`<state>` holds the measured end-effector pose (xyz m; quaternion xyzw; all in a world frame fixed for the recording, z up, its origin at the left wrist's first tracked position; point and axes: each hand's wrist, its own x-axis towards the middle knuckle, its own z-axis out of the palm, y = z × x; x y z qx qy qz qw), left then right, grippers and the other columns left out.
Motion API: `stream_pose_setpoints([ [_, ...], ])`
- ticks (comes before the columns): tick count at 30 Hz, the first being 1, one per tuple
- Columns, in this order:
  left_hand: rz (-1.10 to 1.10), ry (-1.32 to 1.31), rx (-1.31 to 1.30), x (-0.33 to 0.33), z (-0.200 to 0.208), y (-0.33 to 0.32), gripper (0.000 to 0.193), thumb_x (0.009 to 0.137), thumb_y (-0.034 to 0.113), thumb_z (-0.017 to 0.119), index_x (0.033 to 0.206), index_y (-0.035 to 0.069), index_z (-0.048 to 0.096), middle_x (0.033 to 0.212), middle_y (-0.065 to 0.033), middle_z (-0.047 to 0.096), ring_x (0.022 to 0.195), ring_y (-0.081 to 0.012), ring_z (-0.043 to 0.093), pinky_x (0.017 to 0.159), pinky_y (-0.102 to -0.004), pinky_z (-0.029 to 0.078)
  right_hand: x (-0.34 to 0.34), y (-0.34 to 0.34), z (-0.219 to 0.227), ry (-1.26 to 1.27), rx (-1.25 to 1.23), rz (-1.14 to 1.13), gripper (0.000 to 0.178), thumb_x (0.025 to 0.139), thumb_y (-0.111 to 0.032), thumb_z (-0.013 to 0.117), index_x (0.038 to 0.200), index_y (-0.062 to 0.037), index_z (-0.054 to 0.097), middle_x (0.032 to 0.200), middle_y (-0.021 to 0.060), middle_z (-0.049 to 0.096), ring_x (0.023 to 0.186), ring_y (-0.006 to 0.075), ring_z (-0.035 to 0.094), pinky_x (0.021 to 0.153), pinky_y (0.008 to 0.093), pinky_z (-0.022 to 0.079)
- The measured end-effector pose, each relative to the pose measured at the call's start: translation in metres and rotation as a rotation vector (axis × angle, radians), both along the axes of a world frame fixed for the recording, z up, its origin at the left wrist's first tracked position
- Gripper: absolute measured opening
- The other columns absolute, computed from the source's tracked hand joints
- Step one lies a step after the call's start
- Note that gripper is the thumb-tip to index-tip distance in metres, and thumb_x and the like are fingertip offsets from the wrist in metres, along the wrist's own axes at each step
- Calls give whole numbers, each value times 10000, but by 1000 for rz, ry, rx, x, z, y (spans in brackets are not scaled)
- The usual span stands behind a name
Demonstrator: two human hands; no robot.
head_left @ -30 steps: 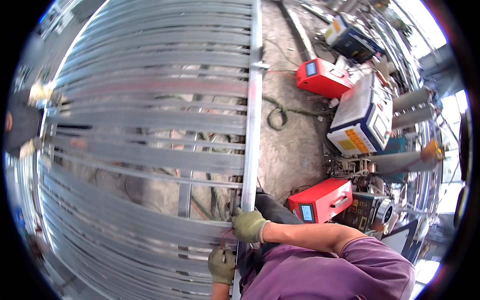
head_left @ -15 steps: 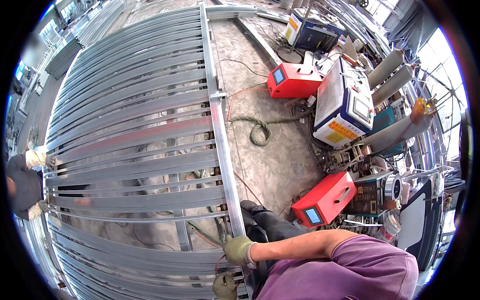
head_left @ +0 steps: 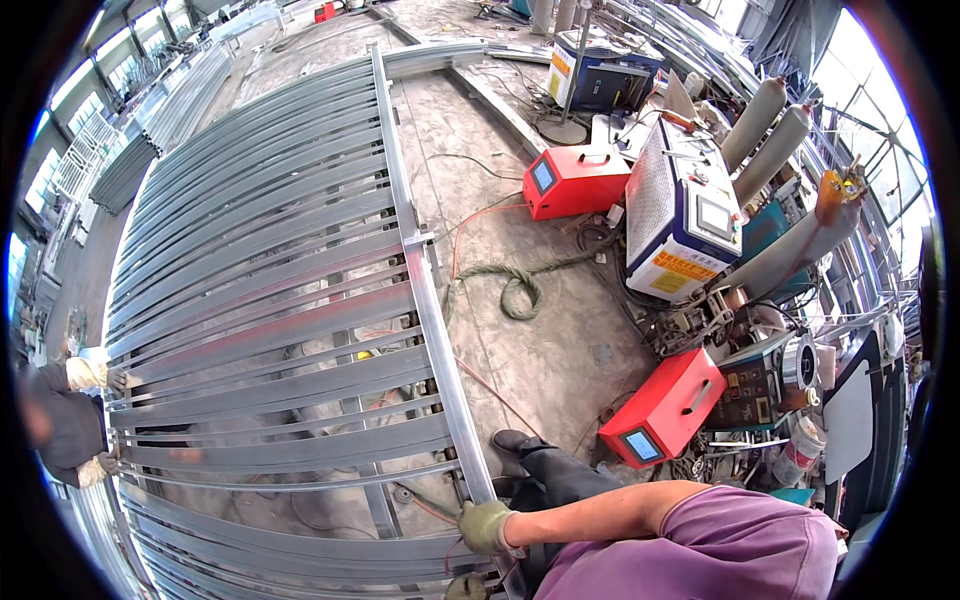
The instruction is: The person aligns and positions long metal bars onto a large metal frame structure in a workshop. They repeatedly adjust the bars with gloved hands to fit them into place along the frame's edge.
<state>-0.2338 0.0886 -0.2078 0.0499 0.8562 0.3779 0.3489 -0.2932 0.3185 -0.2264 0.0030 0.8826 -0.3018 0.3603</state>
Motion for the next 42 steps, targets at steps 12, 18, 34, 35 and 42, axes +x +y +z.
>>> stream_pose_setpoints([
  [12,-106,122,20,10,-31,-3,233,985,232,602,978,82,779,962,-168,754,864,-356,702,788,-452,548,6,2,-16,-33,4,9,422,894,-167,592,1264,33,624,1231,264,640,1023,402,722,823,485,589],
  [18,62,-70,-164,-2,15,27,344,954,360,610,885,47,734,804,-202,689,823,-394,679,761,-469,530,-5,11,16,-53,38,71,404,875,-188,633,1249,-39,666,1252,211,646,1064,378,712,836,476,589],
  [34,74,53,-77,25,-23,3,245,942,280,652,976,50,730,977,-166,728,928,-385,677,860,-486,529,18,44,39,83,-229,71,221,859,-202,640,963,-12,684,1241,221,655,987,436,684,861,512,547],
  [35,82,145,-50,19,-19,8,224,935,267,657,964,56,726,968,-157,725,922,-379,676,858,-483,529,26,53,35,119,-272,28,199,857,-179,641,956,-11,678,1222,225,660,982,433,687,864,509,547],
  [42,29,636,60,-50,-4,72,286,881,227,715,1107,56,685,1101,-159,693,1057,-383,649,921,-484,509,57,93,46,123,-419,-326,152,901,23,571,1023,22,661,973,167,675,826,275,710,704,387,591],
])
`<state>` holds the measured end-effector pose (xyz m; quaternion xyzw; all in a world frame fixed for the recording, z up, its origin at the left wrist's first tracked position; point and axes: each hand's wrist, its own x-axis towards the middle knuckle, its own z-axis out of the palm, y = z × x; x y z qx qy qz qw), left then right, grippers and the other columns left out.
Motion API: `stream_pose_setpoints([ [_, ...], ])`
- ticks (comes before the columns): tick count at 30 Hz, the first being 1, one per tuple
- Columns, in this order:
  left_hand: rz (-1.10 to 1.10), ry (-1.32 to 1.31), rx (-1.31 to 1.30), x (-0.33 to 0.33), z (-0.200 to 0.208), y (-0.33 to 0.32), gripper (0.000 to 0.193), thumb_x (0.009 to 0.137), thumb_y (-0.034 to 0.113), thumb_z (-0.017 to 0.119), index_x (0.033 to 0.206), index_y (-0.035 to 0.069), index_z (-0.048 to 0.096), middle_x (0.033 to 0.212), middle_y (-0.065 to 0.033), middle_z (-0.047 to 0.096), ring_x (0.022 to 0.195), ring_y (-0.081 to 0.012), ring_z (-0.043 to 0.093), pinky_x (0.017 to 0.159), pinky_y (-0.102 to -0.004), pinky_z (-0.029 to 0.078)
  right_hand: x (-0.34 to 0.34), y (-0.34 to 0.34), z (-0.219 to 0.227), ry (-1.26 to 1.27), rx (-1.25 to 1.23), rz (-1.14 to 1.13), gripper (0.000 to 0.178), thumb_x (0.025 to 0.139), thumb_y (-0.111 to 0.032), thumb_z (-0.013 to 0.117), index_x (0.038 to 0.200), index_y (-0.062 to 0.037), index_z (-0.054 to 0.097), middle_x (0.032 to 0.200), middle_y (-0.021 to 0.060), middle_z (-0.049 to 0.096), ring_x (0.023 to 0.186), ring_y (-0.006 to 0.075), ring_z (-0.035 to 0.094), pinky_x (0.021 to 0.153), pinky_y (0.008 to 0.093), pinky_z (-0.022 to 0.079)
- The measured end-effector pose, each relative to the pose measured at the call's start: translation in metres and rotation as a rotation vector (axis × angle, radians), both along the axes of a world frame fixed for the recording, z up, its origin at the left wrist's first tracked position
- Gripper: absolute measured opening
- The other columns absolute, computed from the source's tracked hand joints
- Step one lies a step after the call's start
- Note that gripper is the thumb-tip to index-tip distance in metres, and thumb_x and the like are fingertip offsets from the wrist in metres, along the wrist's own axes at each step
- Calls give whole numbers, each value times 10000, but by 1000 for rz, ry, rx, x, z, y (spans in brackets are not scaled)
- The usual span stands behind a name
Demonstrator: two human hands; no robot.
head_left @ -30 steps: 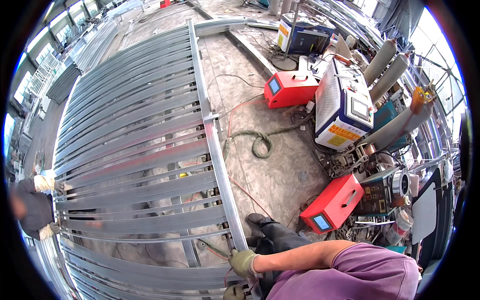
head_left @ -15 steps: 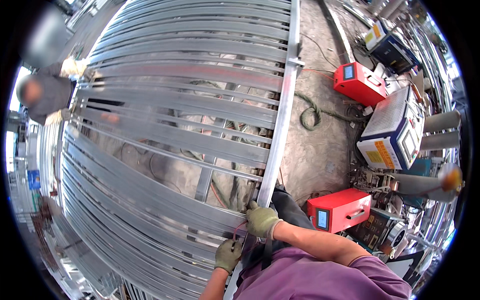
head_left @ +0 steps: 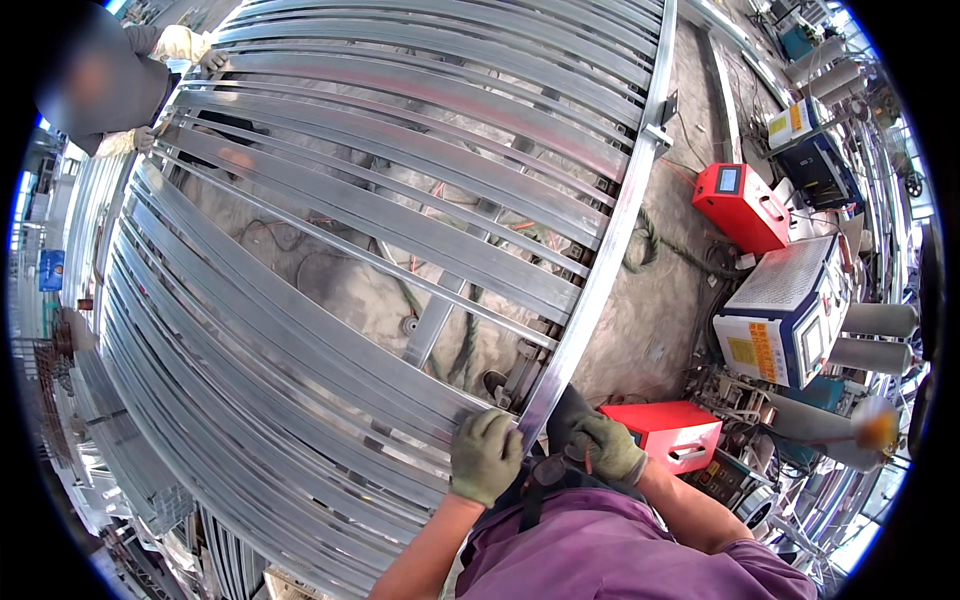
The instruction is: The person aligns and positions long metal bars onto a large metal frame structure in a workshop. They repeatedly adjust the bars with gloved hands to fit them into place along the frame's edge.
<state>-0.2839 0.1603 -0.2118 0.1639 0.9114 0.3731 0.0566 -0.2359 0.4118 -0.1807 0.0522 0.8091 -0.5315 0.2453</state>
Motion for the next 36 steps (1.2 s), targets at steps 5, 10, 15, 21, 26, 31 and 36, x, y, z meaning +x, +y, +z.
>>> stream_pose_setpoints([
  [5,-194,-150,-205,-26,-26,53,557,916,328,669,1353,0,559,1263,-201,647,1189,-374,608,1056,-536,418,28,21,-10,-86,160,-87,234,944,-150,641,1113,9,672,896,171,694,831,328,701,753,418,561],
  [10,-331,-305,-137,-37,-54,36,551,893,183,568,1405,-17,548,1165,-270,694,1126,-410,648,1053,-509,454,43,25,-8,-106,198,-108,128,923,-129,582,892,-52,679,894,134,743,811,349,723,765,446,570],
  [15,-346,-471,99,-43,-60,16,399,912,126,563,1273,-21,651,1139,-233,728,1072,-391,689,967,-486,532,63,36,-15,-155,213,-76,140,908,-115,574,854,-55,689,860,131,733,852,354,716,779,447,559],
  [21,-359,-550,-175,-53,-35,29,414,940,153,513,1299,14,664,1230,-234,702,1164,-365,670,1019,-412,525,63,46,-36,-68,234,58,170,923,-160,572,899,-56,705,929,173,726,937,394,690,844,472,537],
  [26,-322,-533,-363,-50,-16,41,387,934,216,500,1227,89,718,1174,-235,710,1100,-400,667,983,-467,519,40,71,-62,4,221,213,288,952,-323,587,992,-65,712,1003,241,707,976,462,662,838,514,523],
  [31,-301,-467,-530,-31,-19,49,382,902,270,541,1200,110,719,1219,-189,712,1176,-340,658,1056,-448,457,26,100,-46,-4,270,371,297,940,-297,587,981,-36,722,1004,237,705,979,436,675,840,474,526],
  [36,-267,-516,-602,-22,-6,65,488,873,268,552,1310,93,684,1309,-169,687,1271,-297,623,1146,-444,381,63,160,-66,-22,307,324,312,925,-314,597,985,-36,726,1023,244,708,987,452,667,849,489,521],
])
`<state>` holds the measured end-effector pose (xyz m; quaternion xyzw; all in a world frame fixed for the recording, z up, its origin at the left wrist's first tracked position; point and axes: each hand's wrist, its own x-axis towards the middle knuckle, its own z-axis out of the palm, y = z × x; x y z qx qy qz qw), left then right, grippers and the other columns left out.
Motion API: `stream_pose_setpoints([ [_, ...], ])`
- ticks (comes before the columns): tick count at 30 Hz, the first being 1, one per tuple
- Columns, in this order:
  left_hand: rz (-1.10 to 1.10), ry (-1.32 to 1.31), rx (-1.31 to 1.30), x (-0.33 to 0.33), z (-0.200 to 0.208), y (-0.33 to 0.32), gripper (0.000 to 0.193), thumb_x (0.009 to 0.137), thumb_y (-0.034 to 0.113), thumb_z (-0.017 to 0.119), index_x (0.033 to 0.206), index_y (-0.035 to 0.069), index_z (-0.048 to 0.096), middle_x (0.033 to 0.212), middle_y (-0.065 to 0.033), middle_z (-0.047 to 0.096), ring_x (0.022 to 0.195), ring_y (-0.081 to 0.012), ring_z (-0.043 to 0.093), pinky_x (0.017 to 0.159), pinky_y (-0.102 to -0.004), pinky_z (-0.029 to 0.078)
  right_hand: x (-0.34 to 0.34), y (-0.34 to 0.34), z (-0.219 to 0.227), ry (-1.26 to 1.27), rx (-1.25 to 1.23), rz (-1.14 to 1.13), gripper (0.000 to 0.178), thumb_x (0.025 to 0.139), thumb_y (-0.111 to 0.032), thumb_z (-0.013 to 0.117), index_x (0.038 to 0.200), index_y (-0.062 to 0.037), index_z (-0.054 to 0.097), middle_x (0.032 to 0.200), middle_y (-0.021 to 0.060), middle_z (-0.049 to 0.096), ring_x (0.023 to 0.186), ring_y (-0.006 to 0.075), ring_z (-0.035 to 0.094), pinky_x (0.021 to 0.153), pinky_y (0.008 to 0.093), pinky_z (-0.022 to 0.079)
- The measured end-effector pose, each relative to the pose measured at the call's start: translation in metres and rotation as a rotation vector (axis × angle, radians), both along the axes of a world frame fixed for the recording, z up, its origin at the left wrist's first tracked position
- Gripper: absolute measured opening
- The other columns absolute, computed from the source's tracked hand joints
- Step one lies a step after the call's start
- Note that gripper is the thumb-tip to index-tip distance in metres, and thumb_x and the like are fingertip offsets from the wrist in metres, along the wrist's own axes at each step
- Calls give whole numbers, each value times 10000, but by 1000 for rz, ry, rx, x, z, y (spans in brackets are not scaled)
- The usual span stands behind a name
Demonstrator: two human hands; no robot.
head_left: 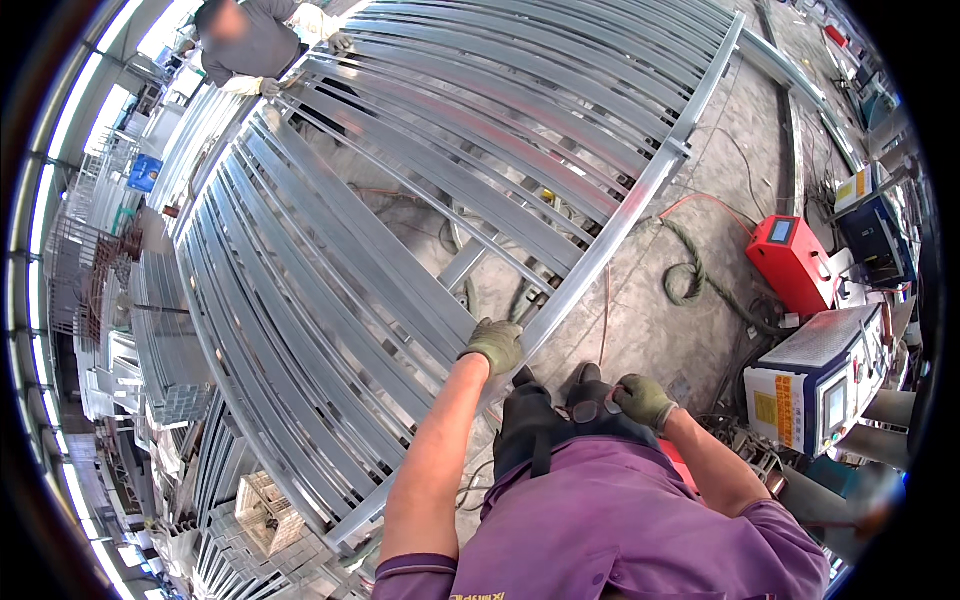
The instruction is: The person aligns and positions long metal bars onto a large metal frame structure in a workshop. They repeatedly adjust the bars with gloved hands to fit them into place along the frame's edge.
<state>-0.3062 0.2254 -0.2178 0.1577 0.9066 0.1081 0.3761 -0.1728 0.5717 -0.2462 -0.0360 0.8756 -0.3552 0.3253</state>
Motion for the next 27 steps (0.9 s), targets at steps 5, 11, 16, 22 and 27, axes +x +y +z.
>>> stream_pose_setpoints([
  [5,67,82,-27,10,-1,6,491,878,261,525,1303,76,686,1322,-202,670,1248,-351,623,1101,-424,462,22,35,21,-91,-29,-100,310,929,-264,580,1038,-31,753,1043,244,726,999,422,691,861,451,536],
  [11,152,-2,-100,5,18,22,476,872,256,555,1312,138,690,1311,-202,675,1232,-360,635,1074,-439,488,41,77,0,-52,-16,-169,321,928,-268,613,1081,-16,741,996,221,742,957,378,719,842,436,546],
  [16,232,10,-132,5,12,24,437,876,243,548,1271,149,710,1274,-196,692,1199,-369,650,1063,-441,495,46,90,-5,-86,-42,-208,321,911,-257,577,1067,-42,757,995,248,730,964,411,708,854,456,544],
  [22,130,-6,-160,2,-10,15,364,876,244,543,1174,154,733,1189,-187,722,1137,-387,668,1036,-453,504,38,92,0,-124,22,-180,338,924,-330,621,987,-21,744,963,244,732,921,399,716,805,468,536],
  [27,62,-29,-65,-16,-7,10,362,907,263,528,1181,133,724,1186,-182,722,1124,-392,667,1039,-453,492,19,91,-10,-131,-75,-310,309,964,-291,616,996,-7,735,910,203,746,865,312,730,784,434,544],
])
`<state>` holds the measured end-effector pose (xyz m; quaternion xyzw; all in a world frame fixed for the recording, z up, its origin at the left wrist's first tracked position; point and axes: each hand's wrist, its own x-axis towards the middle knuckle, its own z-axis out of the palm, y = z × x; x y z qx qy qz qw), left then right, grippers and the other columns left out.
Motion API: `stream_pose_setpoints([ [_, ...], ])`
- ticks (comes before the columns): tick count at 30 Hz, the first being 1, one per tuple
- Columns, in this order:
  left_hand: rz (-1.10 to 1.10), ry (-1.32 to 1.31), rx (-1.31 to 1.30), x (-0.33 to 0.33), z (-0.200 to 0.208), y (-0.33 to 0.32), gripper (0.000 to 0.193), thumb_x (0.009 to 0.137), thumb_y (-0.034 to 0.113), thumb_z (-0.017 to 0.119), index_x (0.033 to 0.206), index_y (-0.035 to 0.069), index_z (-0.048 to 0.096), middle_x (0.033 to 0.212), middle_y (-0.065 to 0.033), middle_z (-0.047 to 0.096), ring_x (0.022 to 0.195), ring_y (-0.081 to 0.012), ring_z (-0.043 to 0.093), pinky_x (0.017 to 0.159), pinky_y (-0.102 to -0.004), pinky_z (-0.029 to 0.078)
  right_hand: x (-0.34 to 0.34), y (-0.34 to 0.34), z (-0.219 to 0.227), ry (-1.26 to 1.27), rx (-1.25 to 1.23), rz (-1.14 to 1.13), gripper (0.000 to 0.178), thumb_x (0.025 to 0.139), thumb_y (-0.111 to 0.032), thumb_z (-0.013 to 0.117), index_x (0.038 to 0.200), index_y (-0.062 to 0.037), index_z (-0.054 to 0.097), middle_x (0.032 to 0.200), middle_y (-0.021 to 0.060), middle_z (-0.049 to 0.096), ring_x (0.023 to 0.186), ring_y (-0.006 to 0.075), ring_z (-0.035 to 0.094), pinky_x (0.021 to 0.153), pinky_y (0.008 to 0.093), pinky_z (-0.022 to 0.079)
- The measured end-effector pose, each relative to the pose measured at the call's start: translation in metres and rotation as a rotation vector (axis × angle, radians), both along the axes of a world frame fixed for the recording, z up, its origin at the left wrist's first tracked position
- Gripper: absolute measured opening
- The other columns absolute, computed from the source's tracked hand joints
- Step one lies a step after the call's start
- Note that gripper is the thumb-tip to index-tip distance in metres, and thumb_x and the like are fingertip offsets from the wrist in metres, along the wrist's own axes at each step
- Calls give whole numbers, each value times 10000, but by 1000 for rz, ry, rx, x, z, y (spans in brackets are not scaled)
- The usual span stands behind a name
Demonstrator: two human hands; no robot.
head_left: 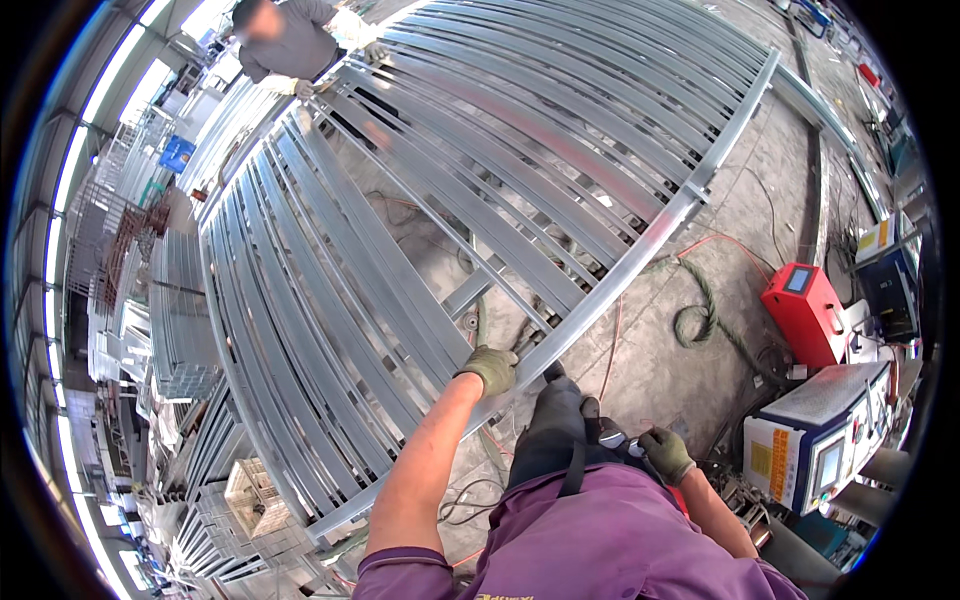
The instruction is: The person aligns and positions long metal bars onto a large metal frame structure in a workshop. They repeatedly adjust the bars with gloved hands to fit them into place along the frame's edge.
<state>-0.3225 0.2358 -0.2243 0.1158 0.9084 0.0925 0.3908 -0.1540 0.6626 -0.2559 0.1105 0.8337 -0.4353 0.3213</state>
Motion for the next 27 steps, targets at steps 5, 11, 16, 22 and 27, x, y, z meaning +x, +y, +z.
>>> stream_pose_setpoints([
  [5,105,-67,116,-19,-17,-15,403,932,308,533,1235,94,694,1241,-197,699,1153,-393,647,1054,-462,474,-50,-8,6,31,-108,-148,195,993,-123,585,1011,11,726,864,84,737,857,139,675,824,319,540],
  [11,200,-102,282,-29,-33,-21,374,947,301,523,1194,78,694,1182,-202,704,1135,-397,637,1034,-476,474,-125,-17,14,2,-179,-173,238,974,-47,540,1123,20,712,991,81,738,918,146,674,843,292,532],
  [16,316,180,372,-31,-31,-37,367,926,312,593,1186,81,709,1082,-241,718,1057,-418,668,952,-507,509,-178,-45,13,-83,-290,-204,260,943,-15,516,1107,26,714,984,80,747,902,139,686,825,296,551],
  [22,593,550,530,-22,-2,-58,353,867,178,701,1202,68,679,1068,-197,712,1056,-405,653,963,-495,499,-202,-65,1,-159,-286,-31,263,921,33,493,1072,28,708,1000,82,740,921,149,701,859,293,560],
  [27,936,832,328,10,6,-80,527,837,174,766,1316,19,610,1290,-210,649,1195,-398,616,1065,-481,469,-226,-76,-5,-221,-284,-10,273,919,51,495,1071,27,721,997,83,742,915,147,701,853,292,562],
])
